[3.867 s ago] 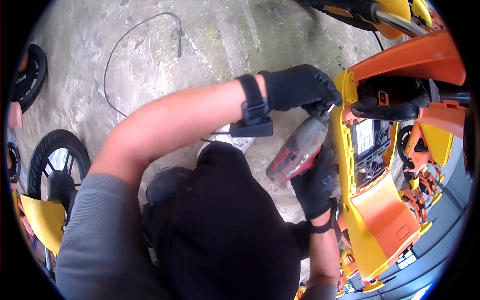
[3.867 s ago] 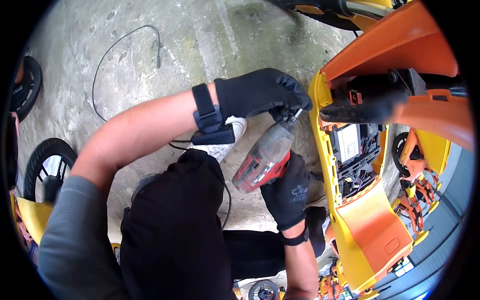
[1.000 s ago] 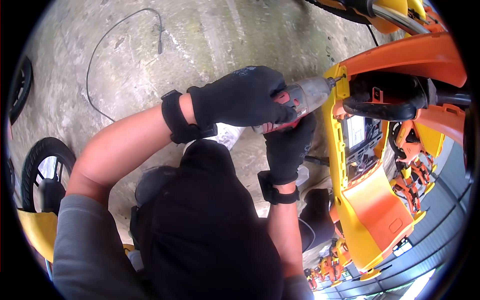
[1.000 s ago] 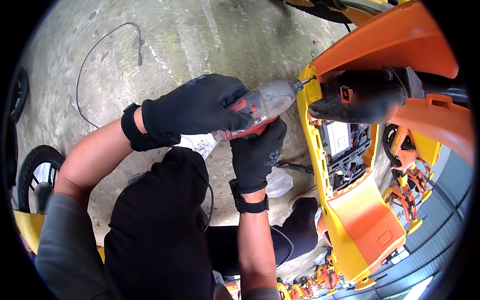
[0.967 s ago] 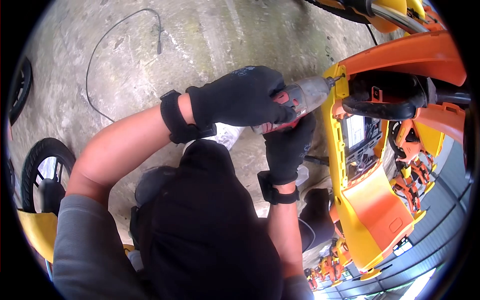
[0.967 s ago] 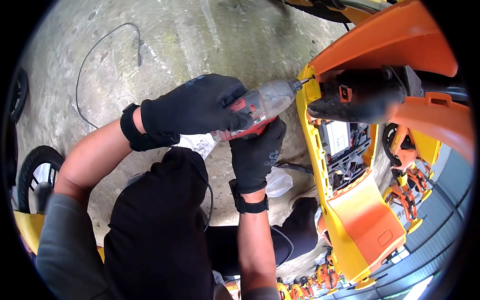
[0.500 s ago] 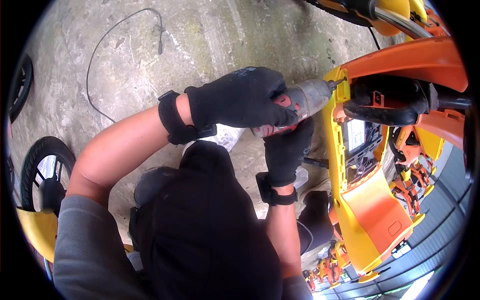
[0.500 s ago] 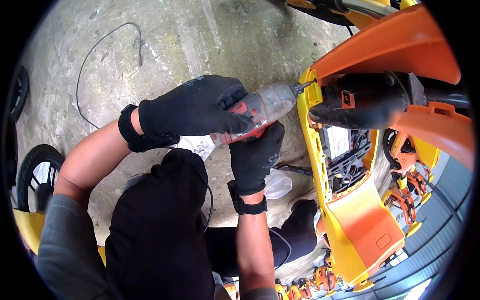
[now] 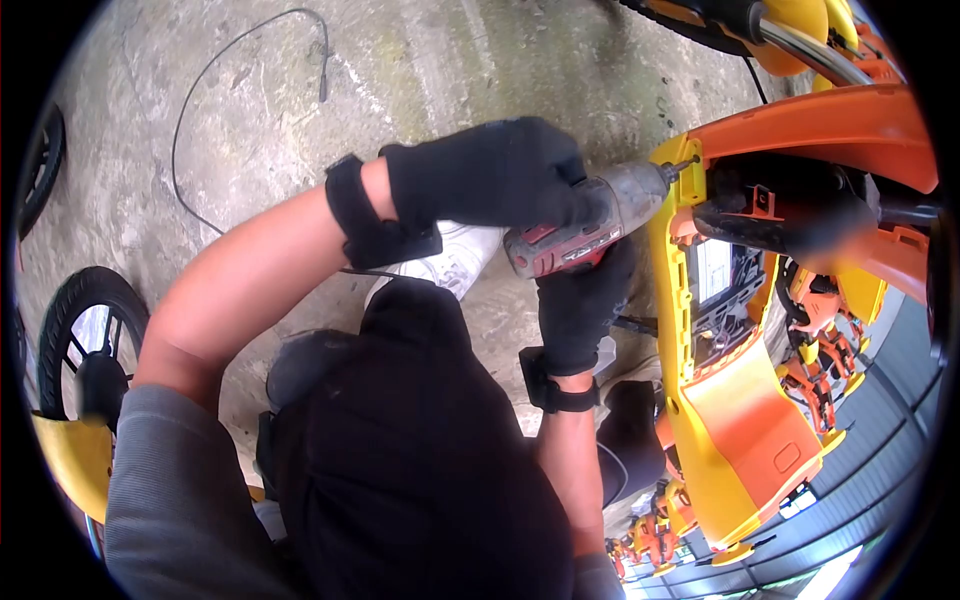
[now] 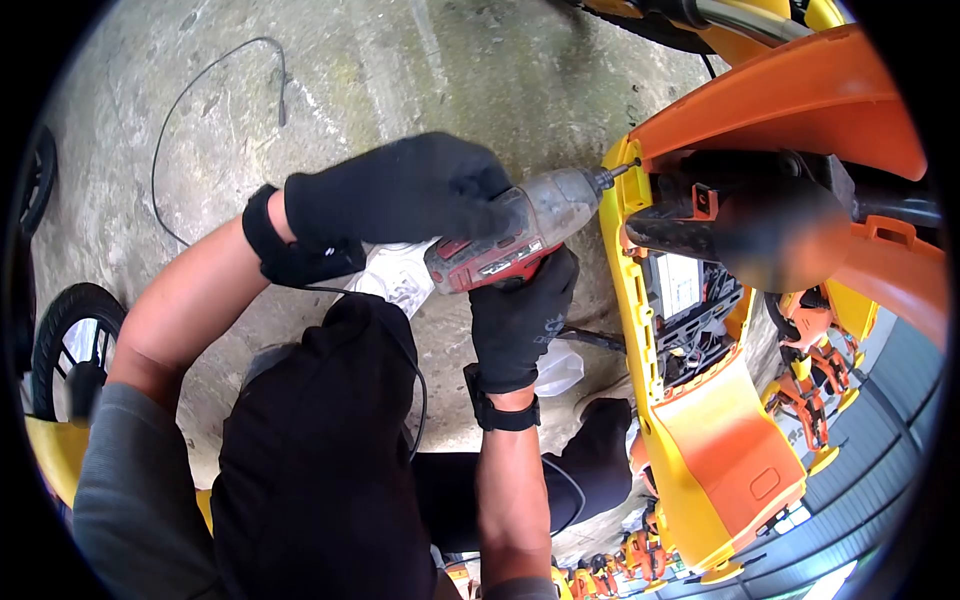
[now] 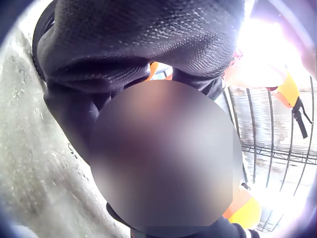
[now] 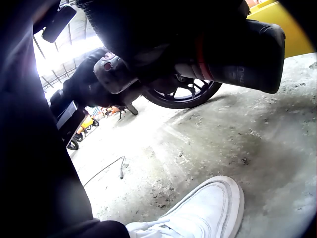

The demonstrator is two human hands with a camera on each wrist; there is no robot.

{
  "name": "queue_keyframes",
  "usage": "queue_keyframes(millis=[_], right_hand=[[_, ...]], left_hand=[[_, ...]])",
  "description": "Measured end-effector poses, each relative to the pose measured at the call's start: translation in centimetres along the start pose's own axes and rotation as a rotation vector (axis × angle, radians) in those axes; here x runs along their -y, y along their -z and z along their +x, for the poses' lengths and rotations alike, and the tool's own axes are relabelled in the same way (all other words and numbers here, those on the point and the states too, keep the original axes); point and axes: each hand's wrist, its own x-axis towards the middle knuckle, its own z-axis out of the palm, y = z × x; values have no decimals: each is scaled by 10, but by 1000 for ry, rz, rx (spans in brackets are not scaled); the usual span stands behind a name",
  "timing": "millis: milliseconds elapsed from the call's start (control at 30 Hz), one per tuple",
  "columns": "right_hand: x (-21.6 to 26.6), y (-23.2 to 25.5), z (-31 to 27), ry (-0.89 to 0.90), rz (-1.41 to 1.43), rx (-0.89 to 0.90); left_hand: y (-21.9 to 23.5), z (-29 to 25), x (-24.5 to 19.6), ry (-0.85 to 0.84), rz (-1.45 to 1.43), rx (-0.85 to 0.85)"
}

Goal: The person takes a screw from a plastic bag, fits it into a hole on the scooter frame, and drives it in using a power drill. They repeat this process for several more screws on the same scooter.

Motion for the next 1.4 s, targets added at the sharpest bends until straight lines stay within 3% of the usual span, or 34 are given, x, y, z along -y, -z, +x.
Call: queue_keyframes(millis=[33,167,300,467,500,567,700,767,800,867,900,967,1033,1133,1267,1300,1333,1367,1400], right_hand=[[-1,0,-1,13,-26,-7],[-5,1,-3,13,-21,3],[-2,-2,1,50,10,-24],[-5,-4,-1,61,14,-20],[-6,-4,-1,56,8,-11],[-5,-2,-1,98,-23,-33],[-4,0,-3,71,-62,-12],[-4,0,-5,83,-101,-13],[-5,0,-6,85,-101,-13],[-5,-1,-8,81,-140,4],[-5,-2,-9,81,-139,1],[-5,-2,-9,111,-109,-1],[-3,-3,-11,127,-115,-22],[-4,-4,-18,137,-129,-17],[-2,-7,-20,114,-136,-7],[0,-8,-21,119,-137,-10],[2,-10,-20,108,-111,-12],[5,-12,-20,97,-85,-14],[8,-15,-19,107,-87,-15]], left_hand=[[2,6,3,2,-3,-1],[-3,50,-12,-159,206,-424],[2,78,-69,-208,297,-349],[5,98,-83,-223,459,-258],[9,103,-88,-311,535,-260],[23,94,-102,-278,613,-129],[24,99,-96,-294,575,-157],[25,91,-89,-467,604,-217],[28,89,-92,-468,604,-219],[35,85,-103,-195,462,-83],[40,83,-95,-197,465,-82],[47,82,-71,-230,352,89],[27,83,-49,-78,227,21],[17,66,-10,-129,-89,168],[28,-3,6,61,16,265],[28,-22,28,78,-163,364],[31,-38,30,104,-122,432],[26,-54,42,207,-194,440],[10,-65,55,132,-354,406]])
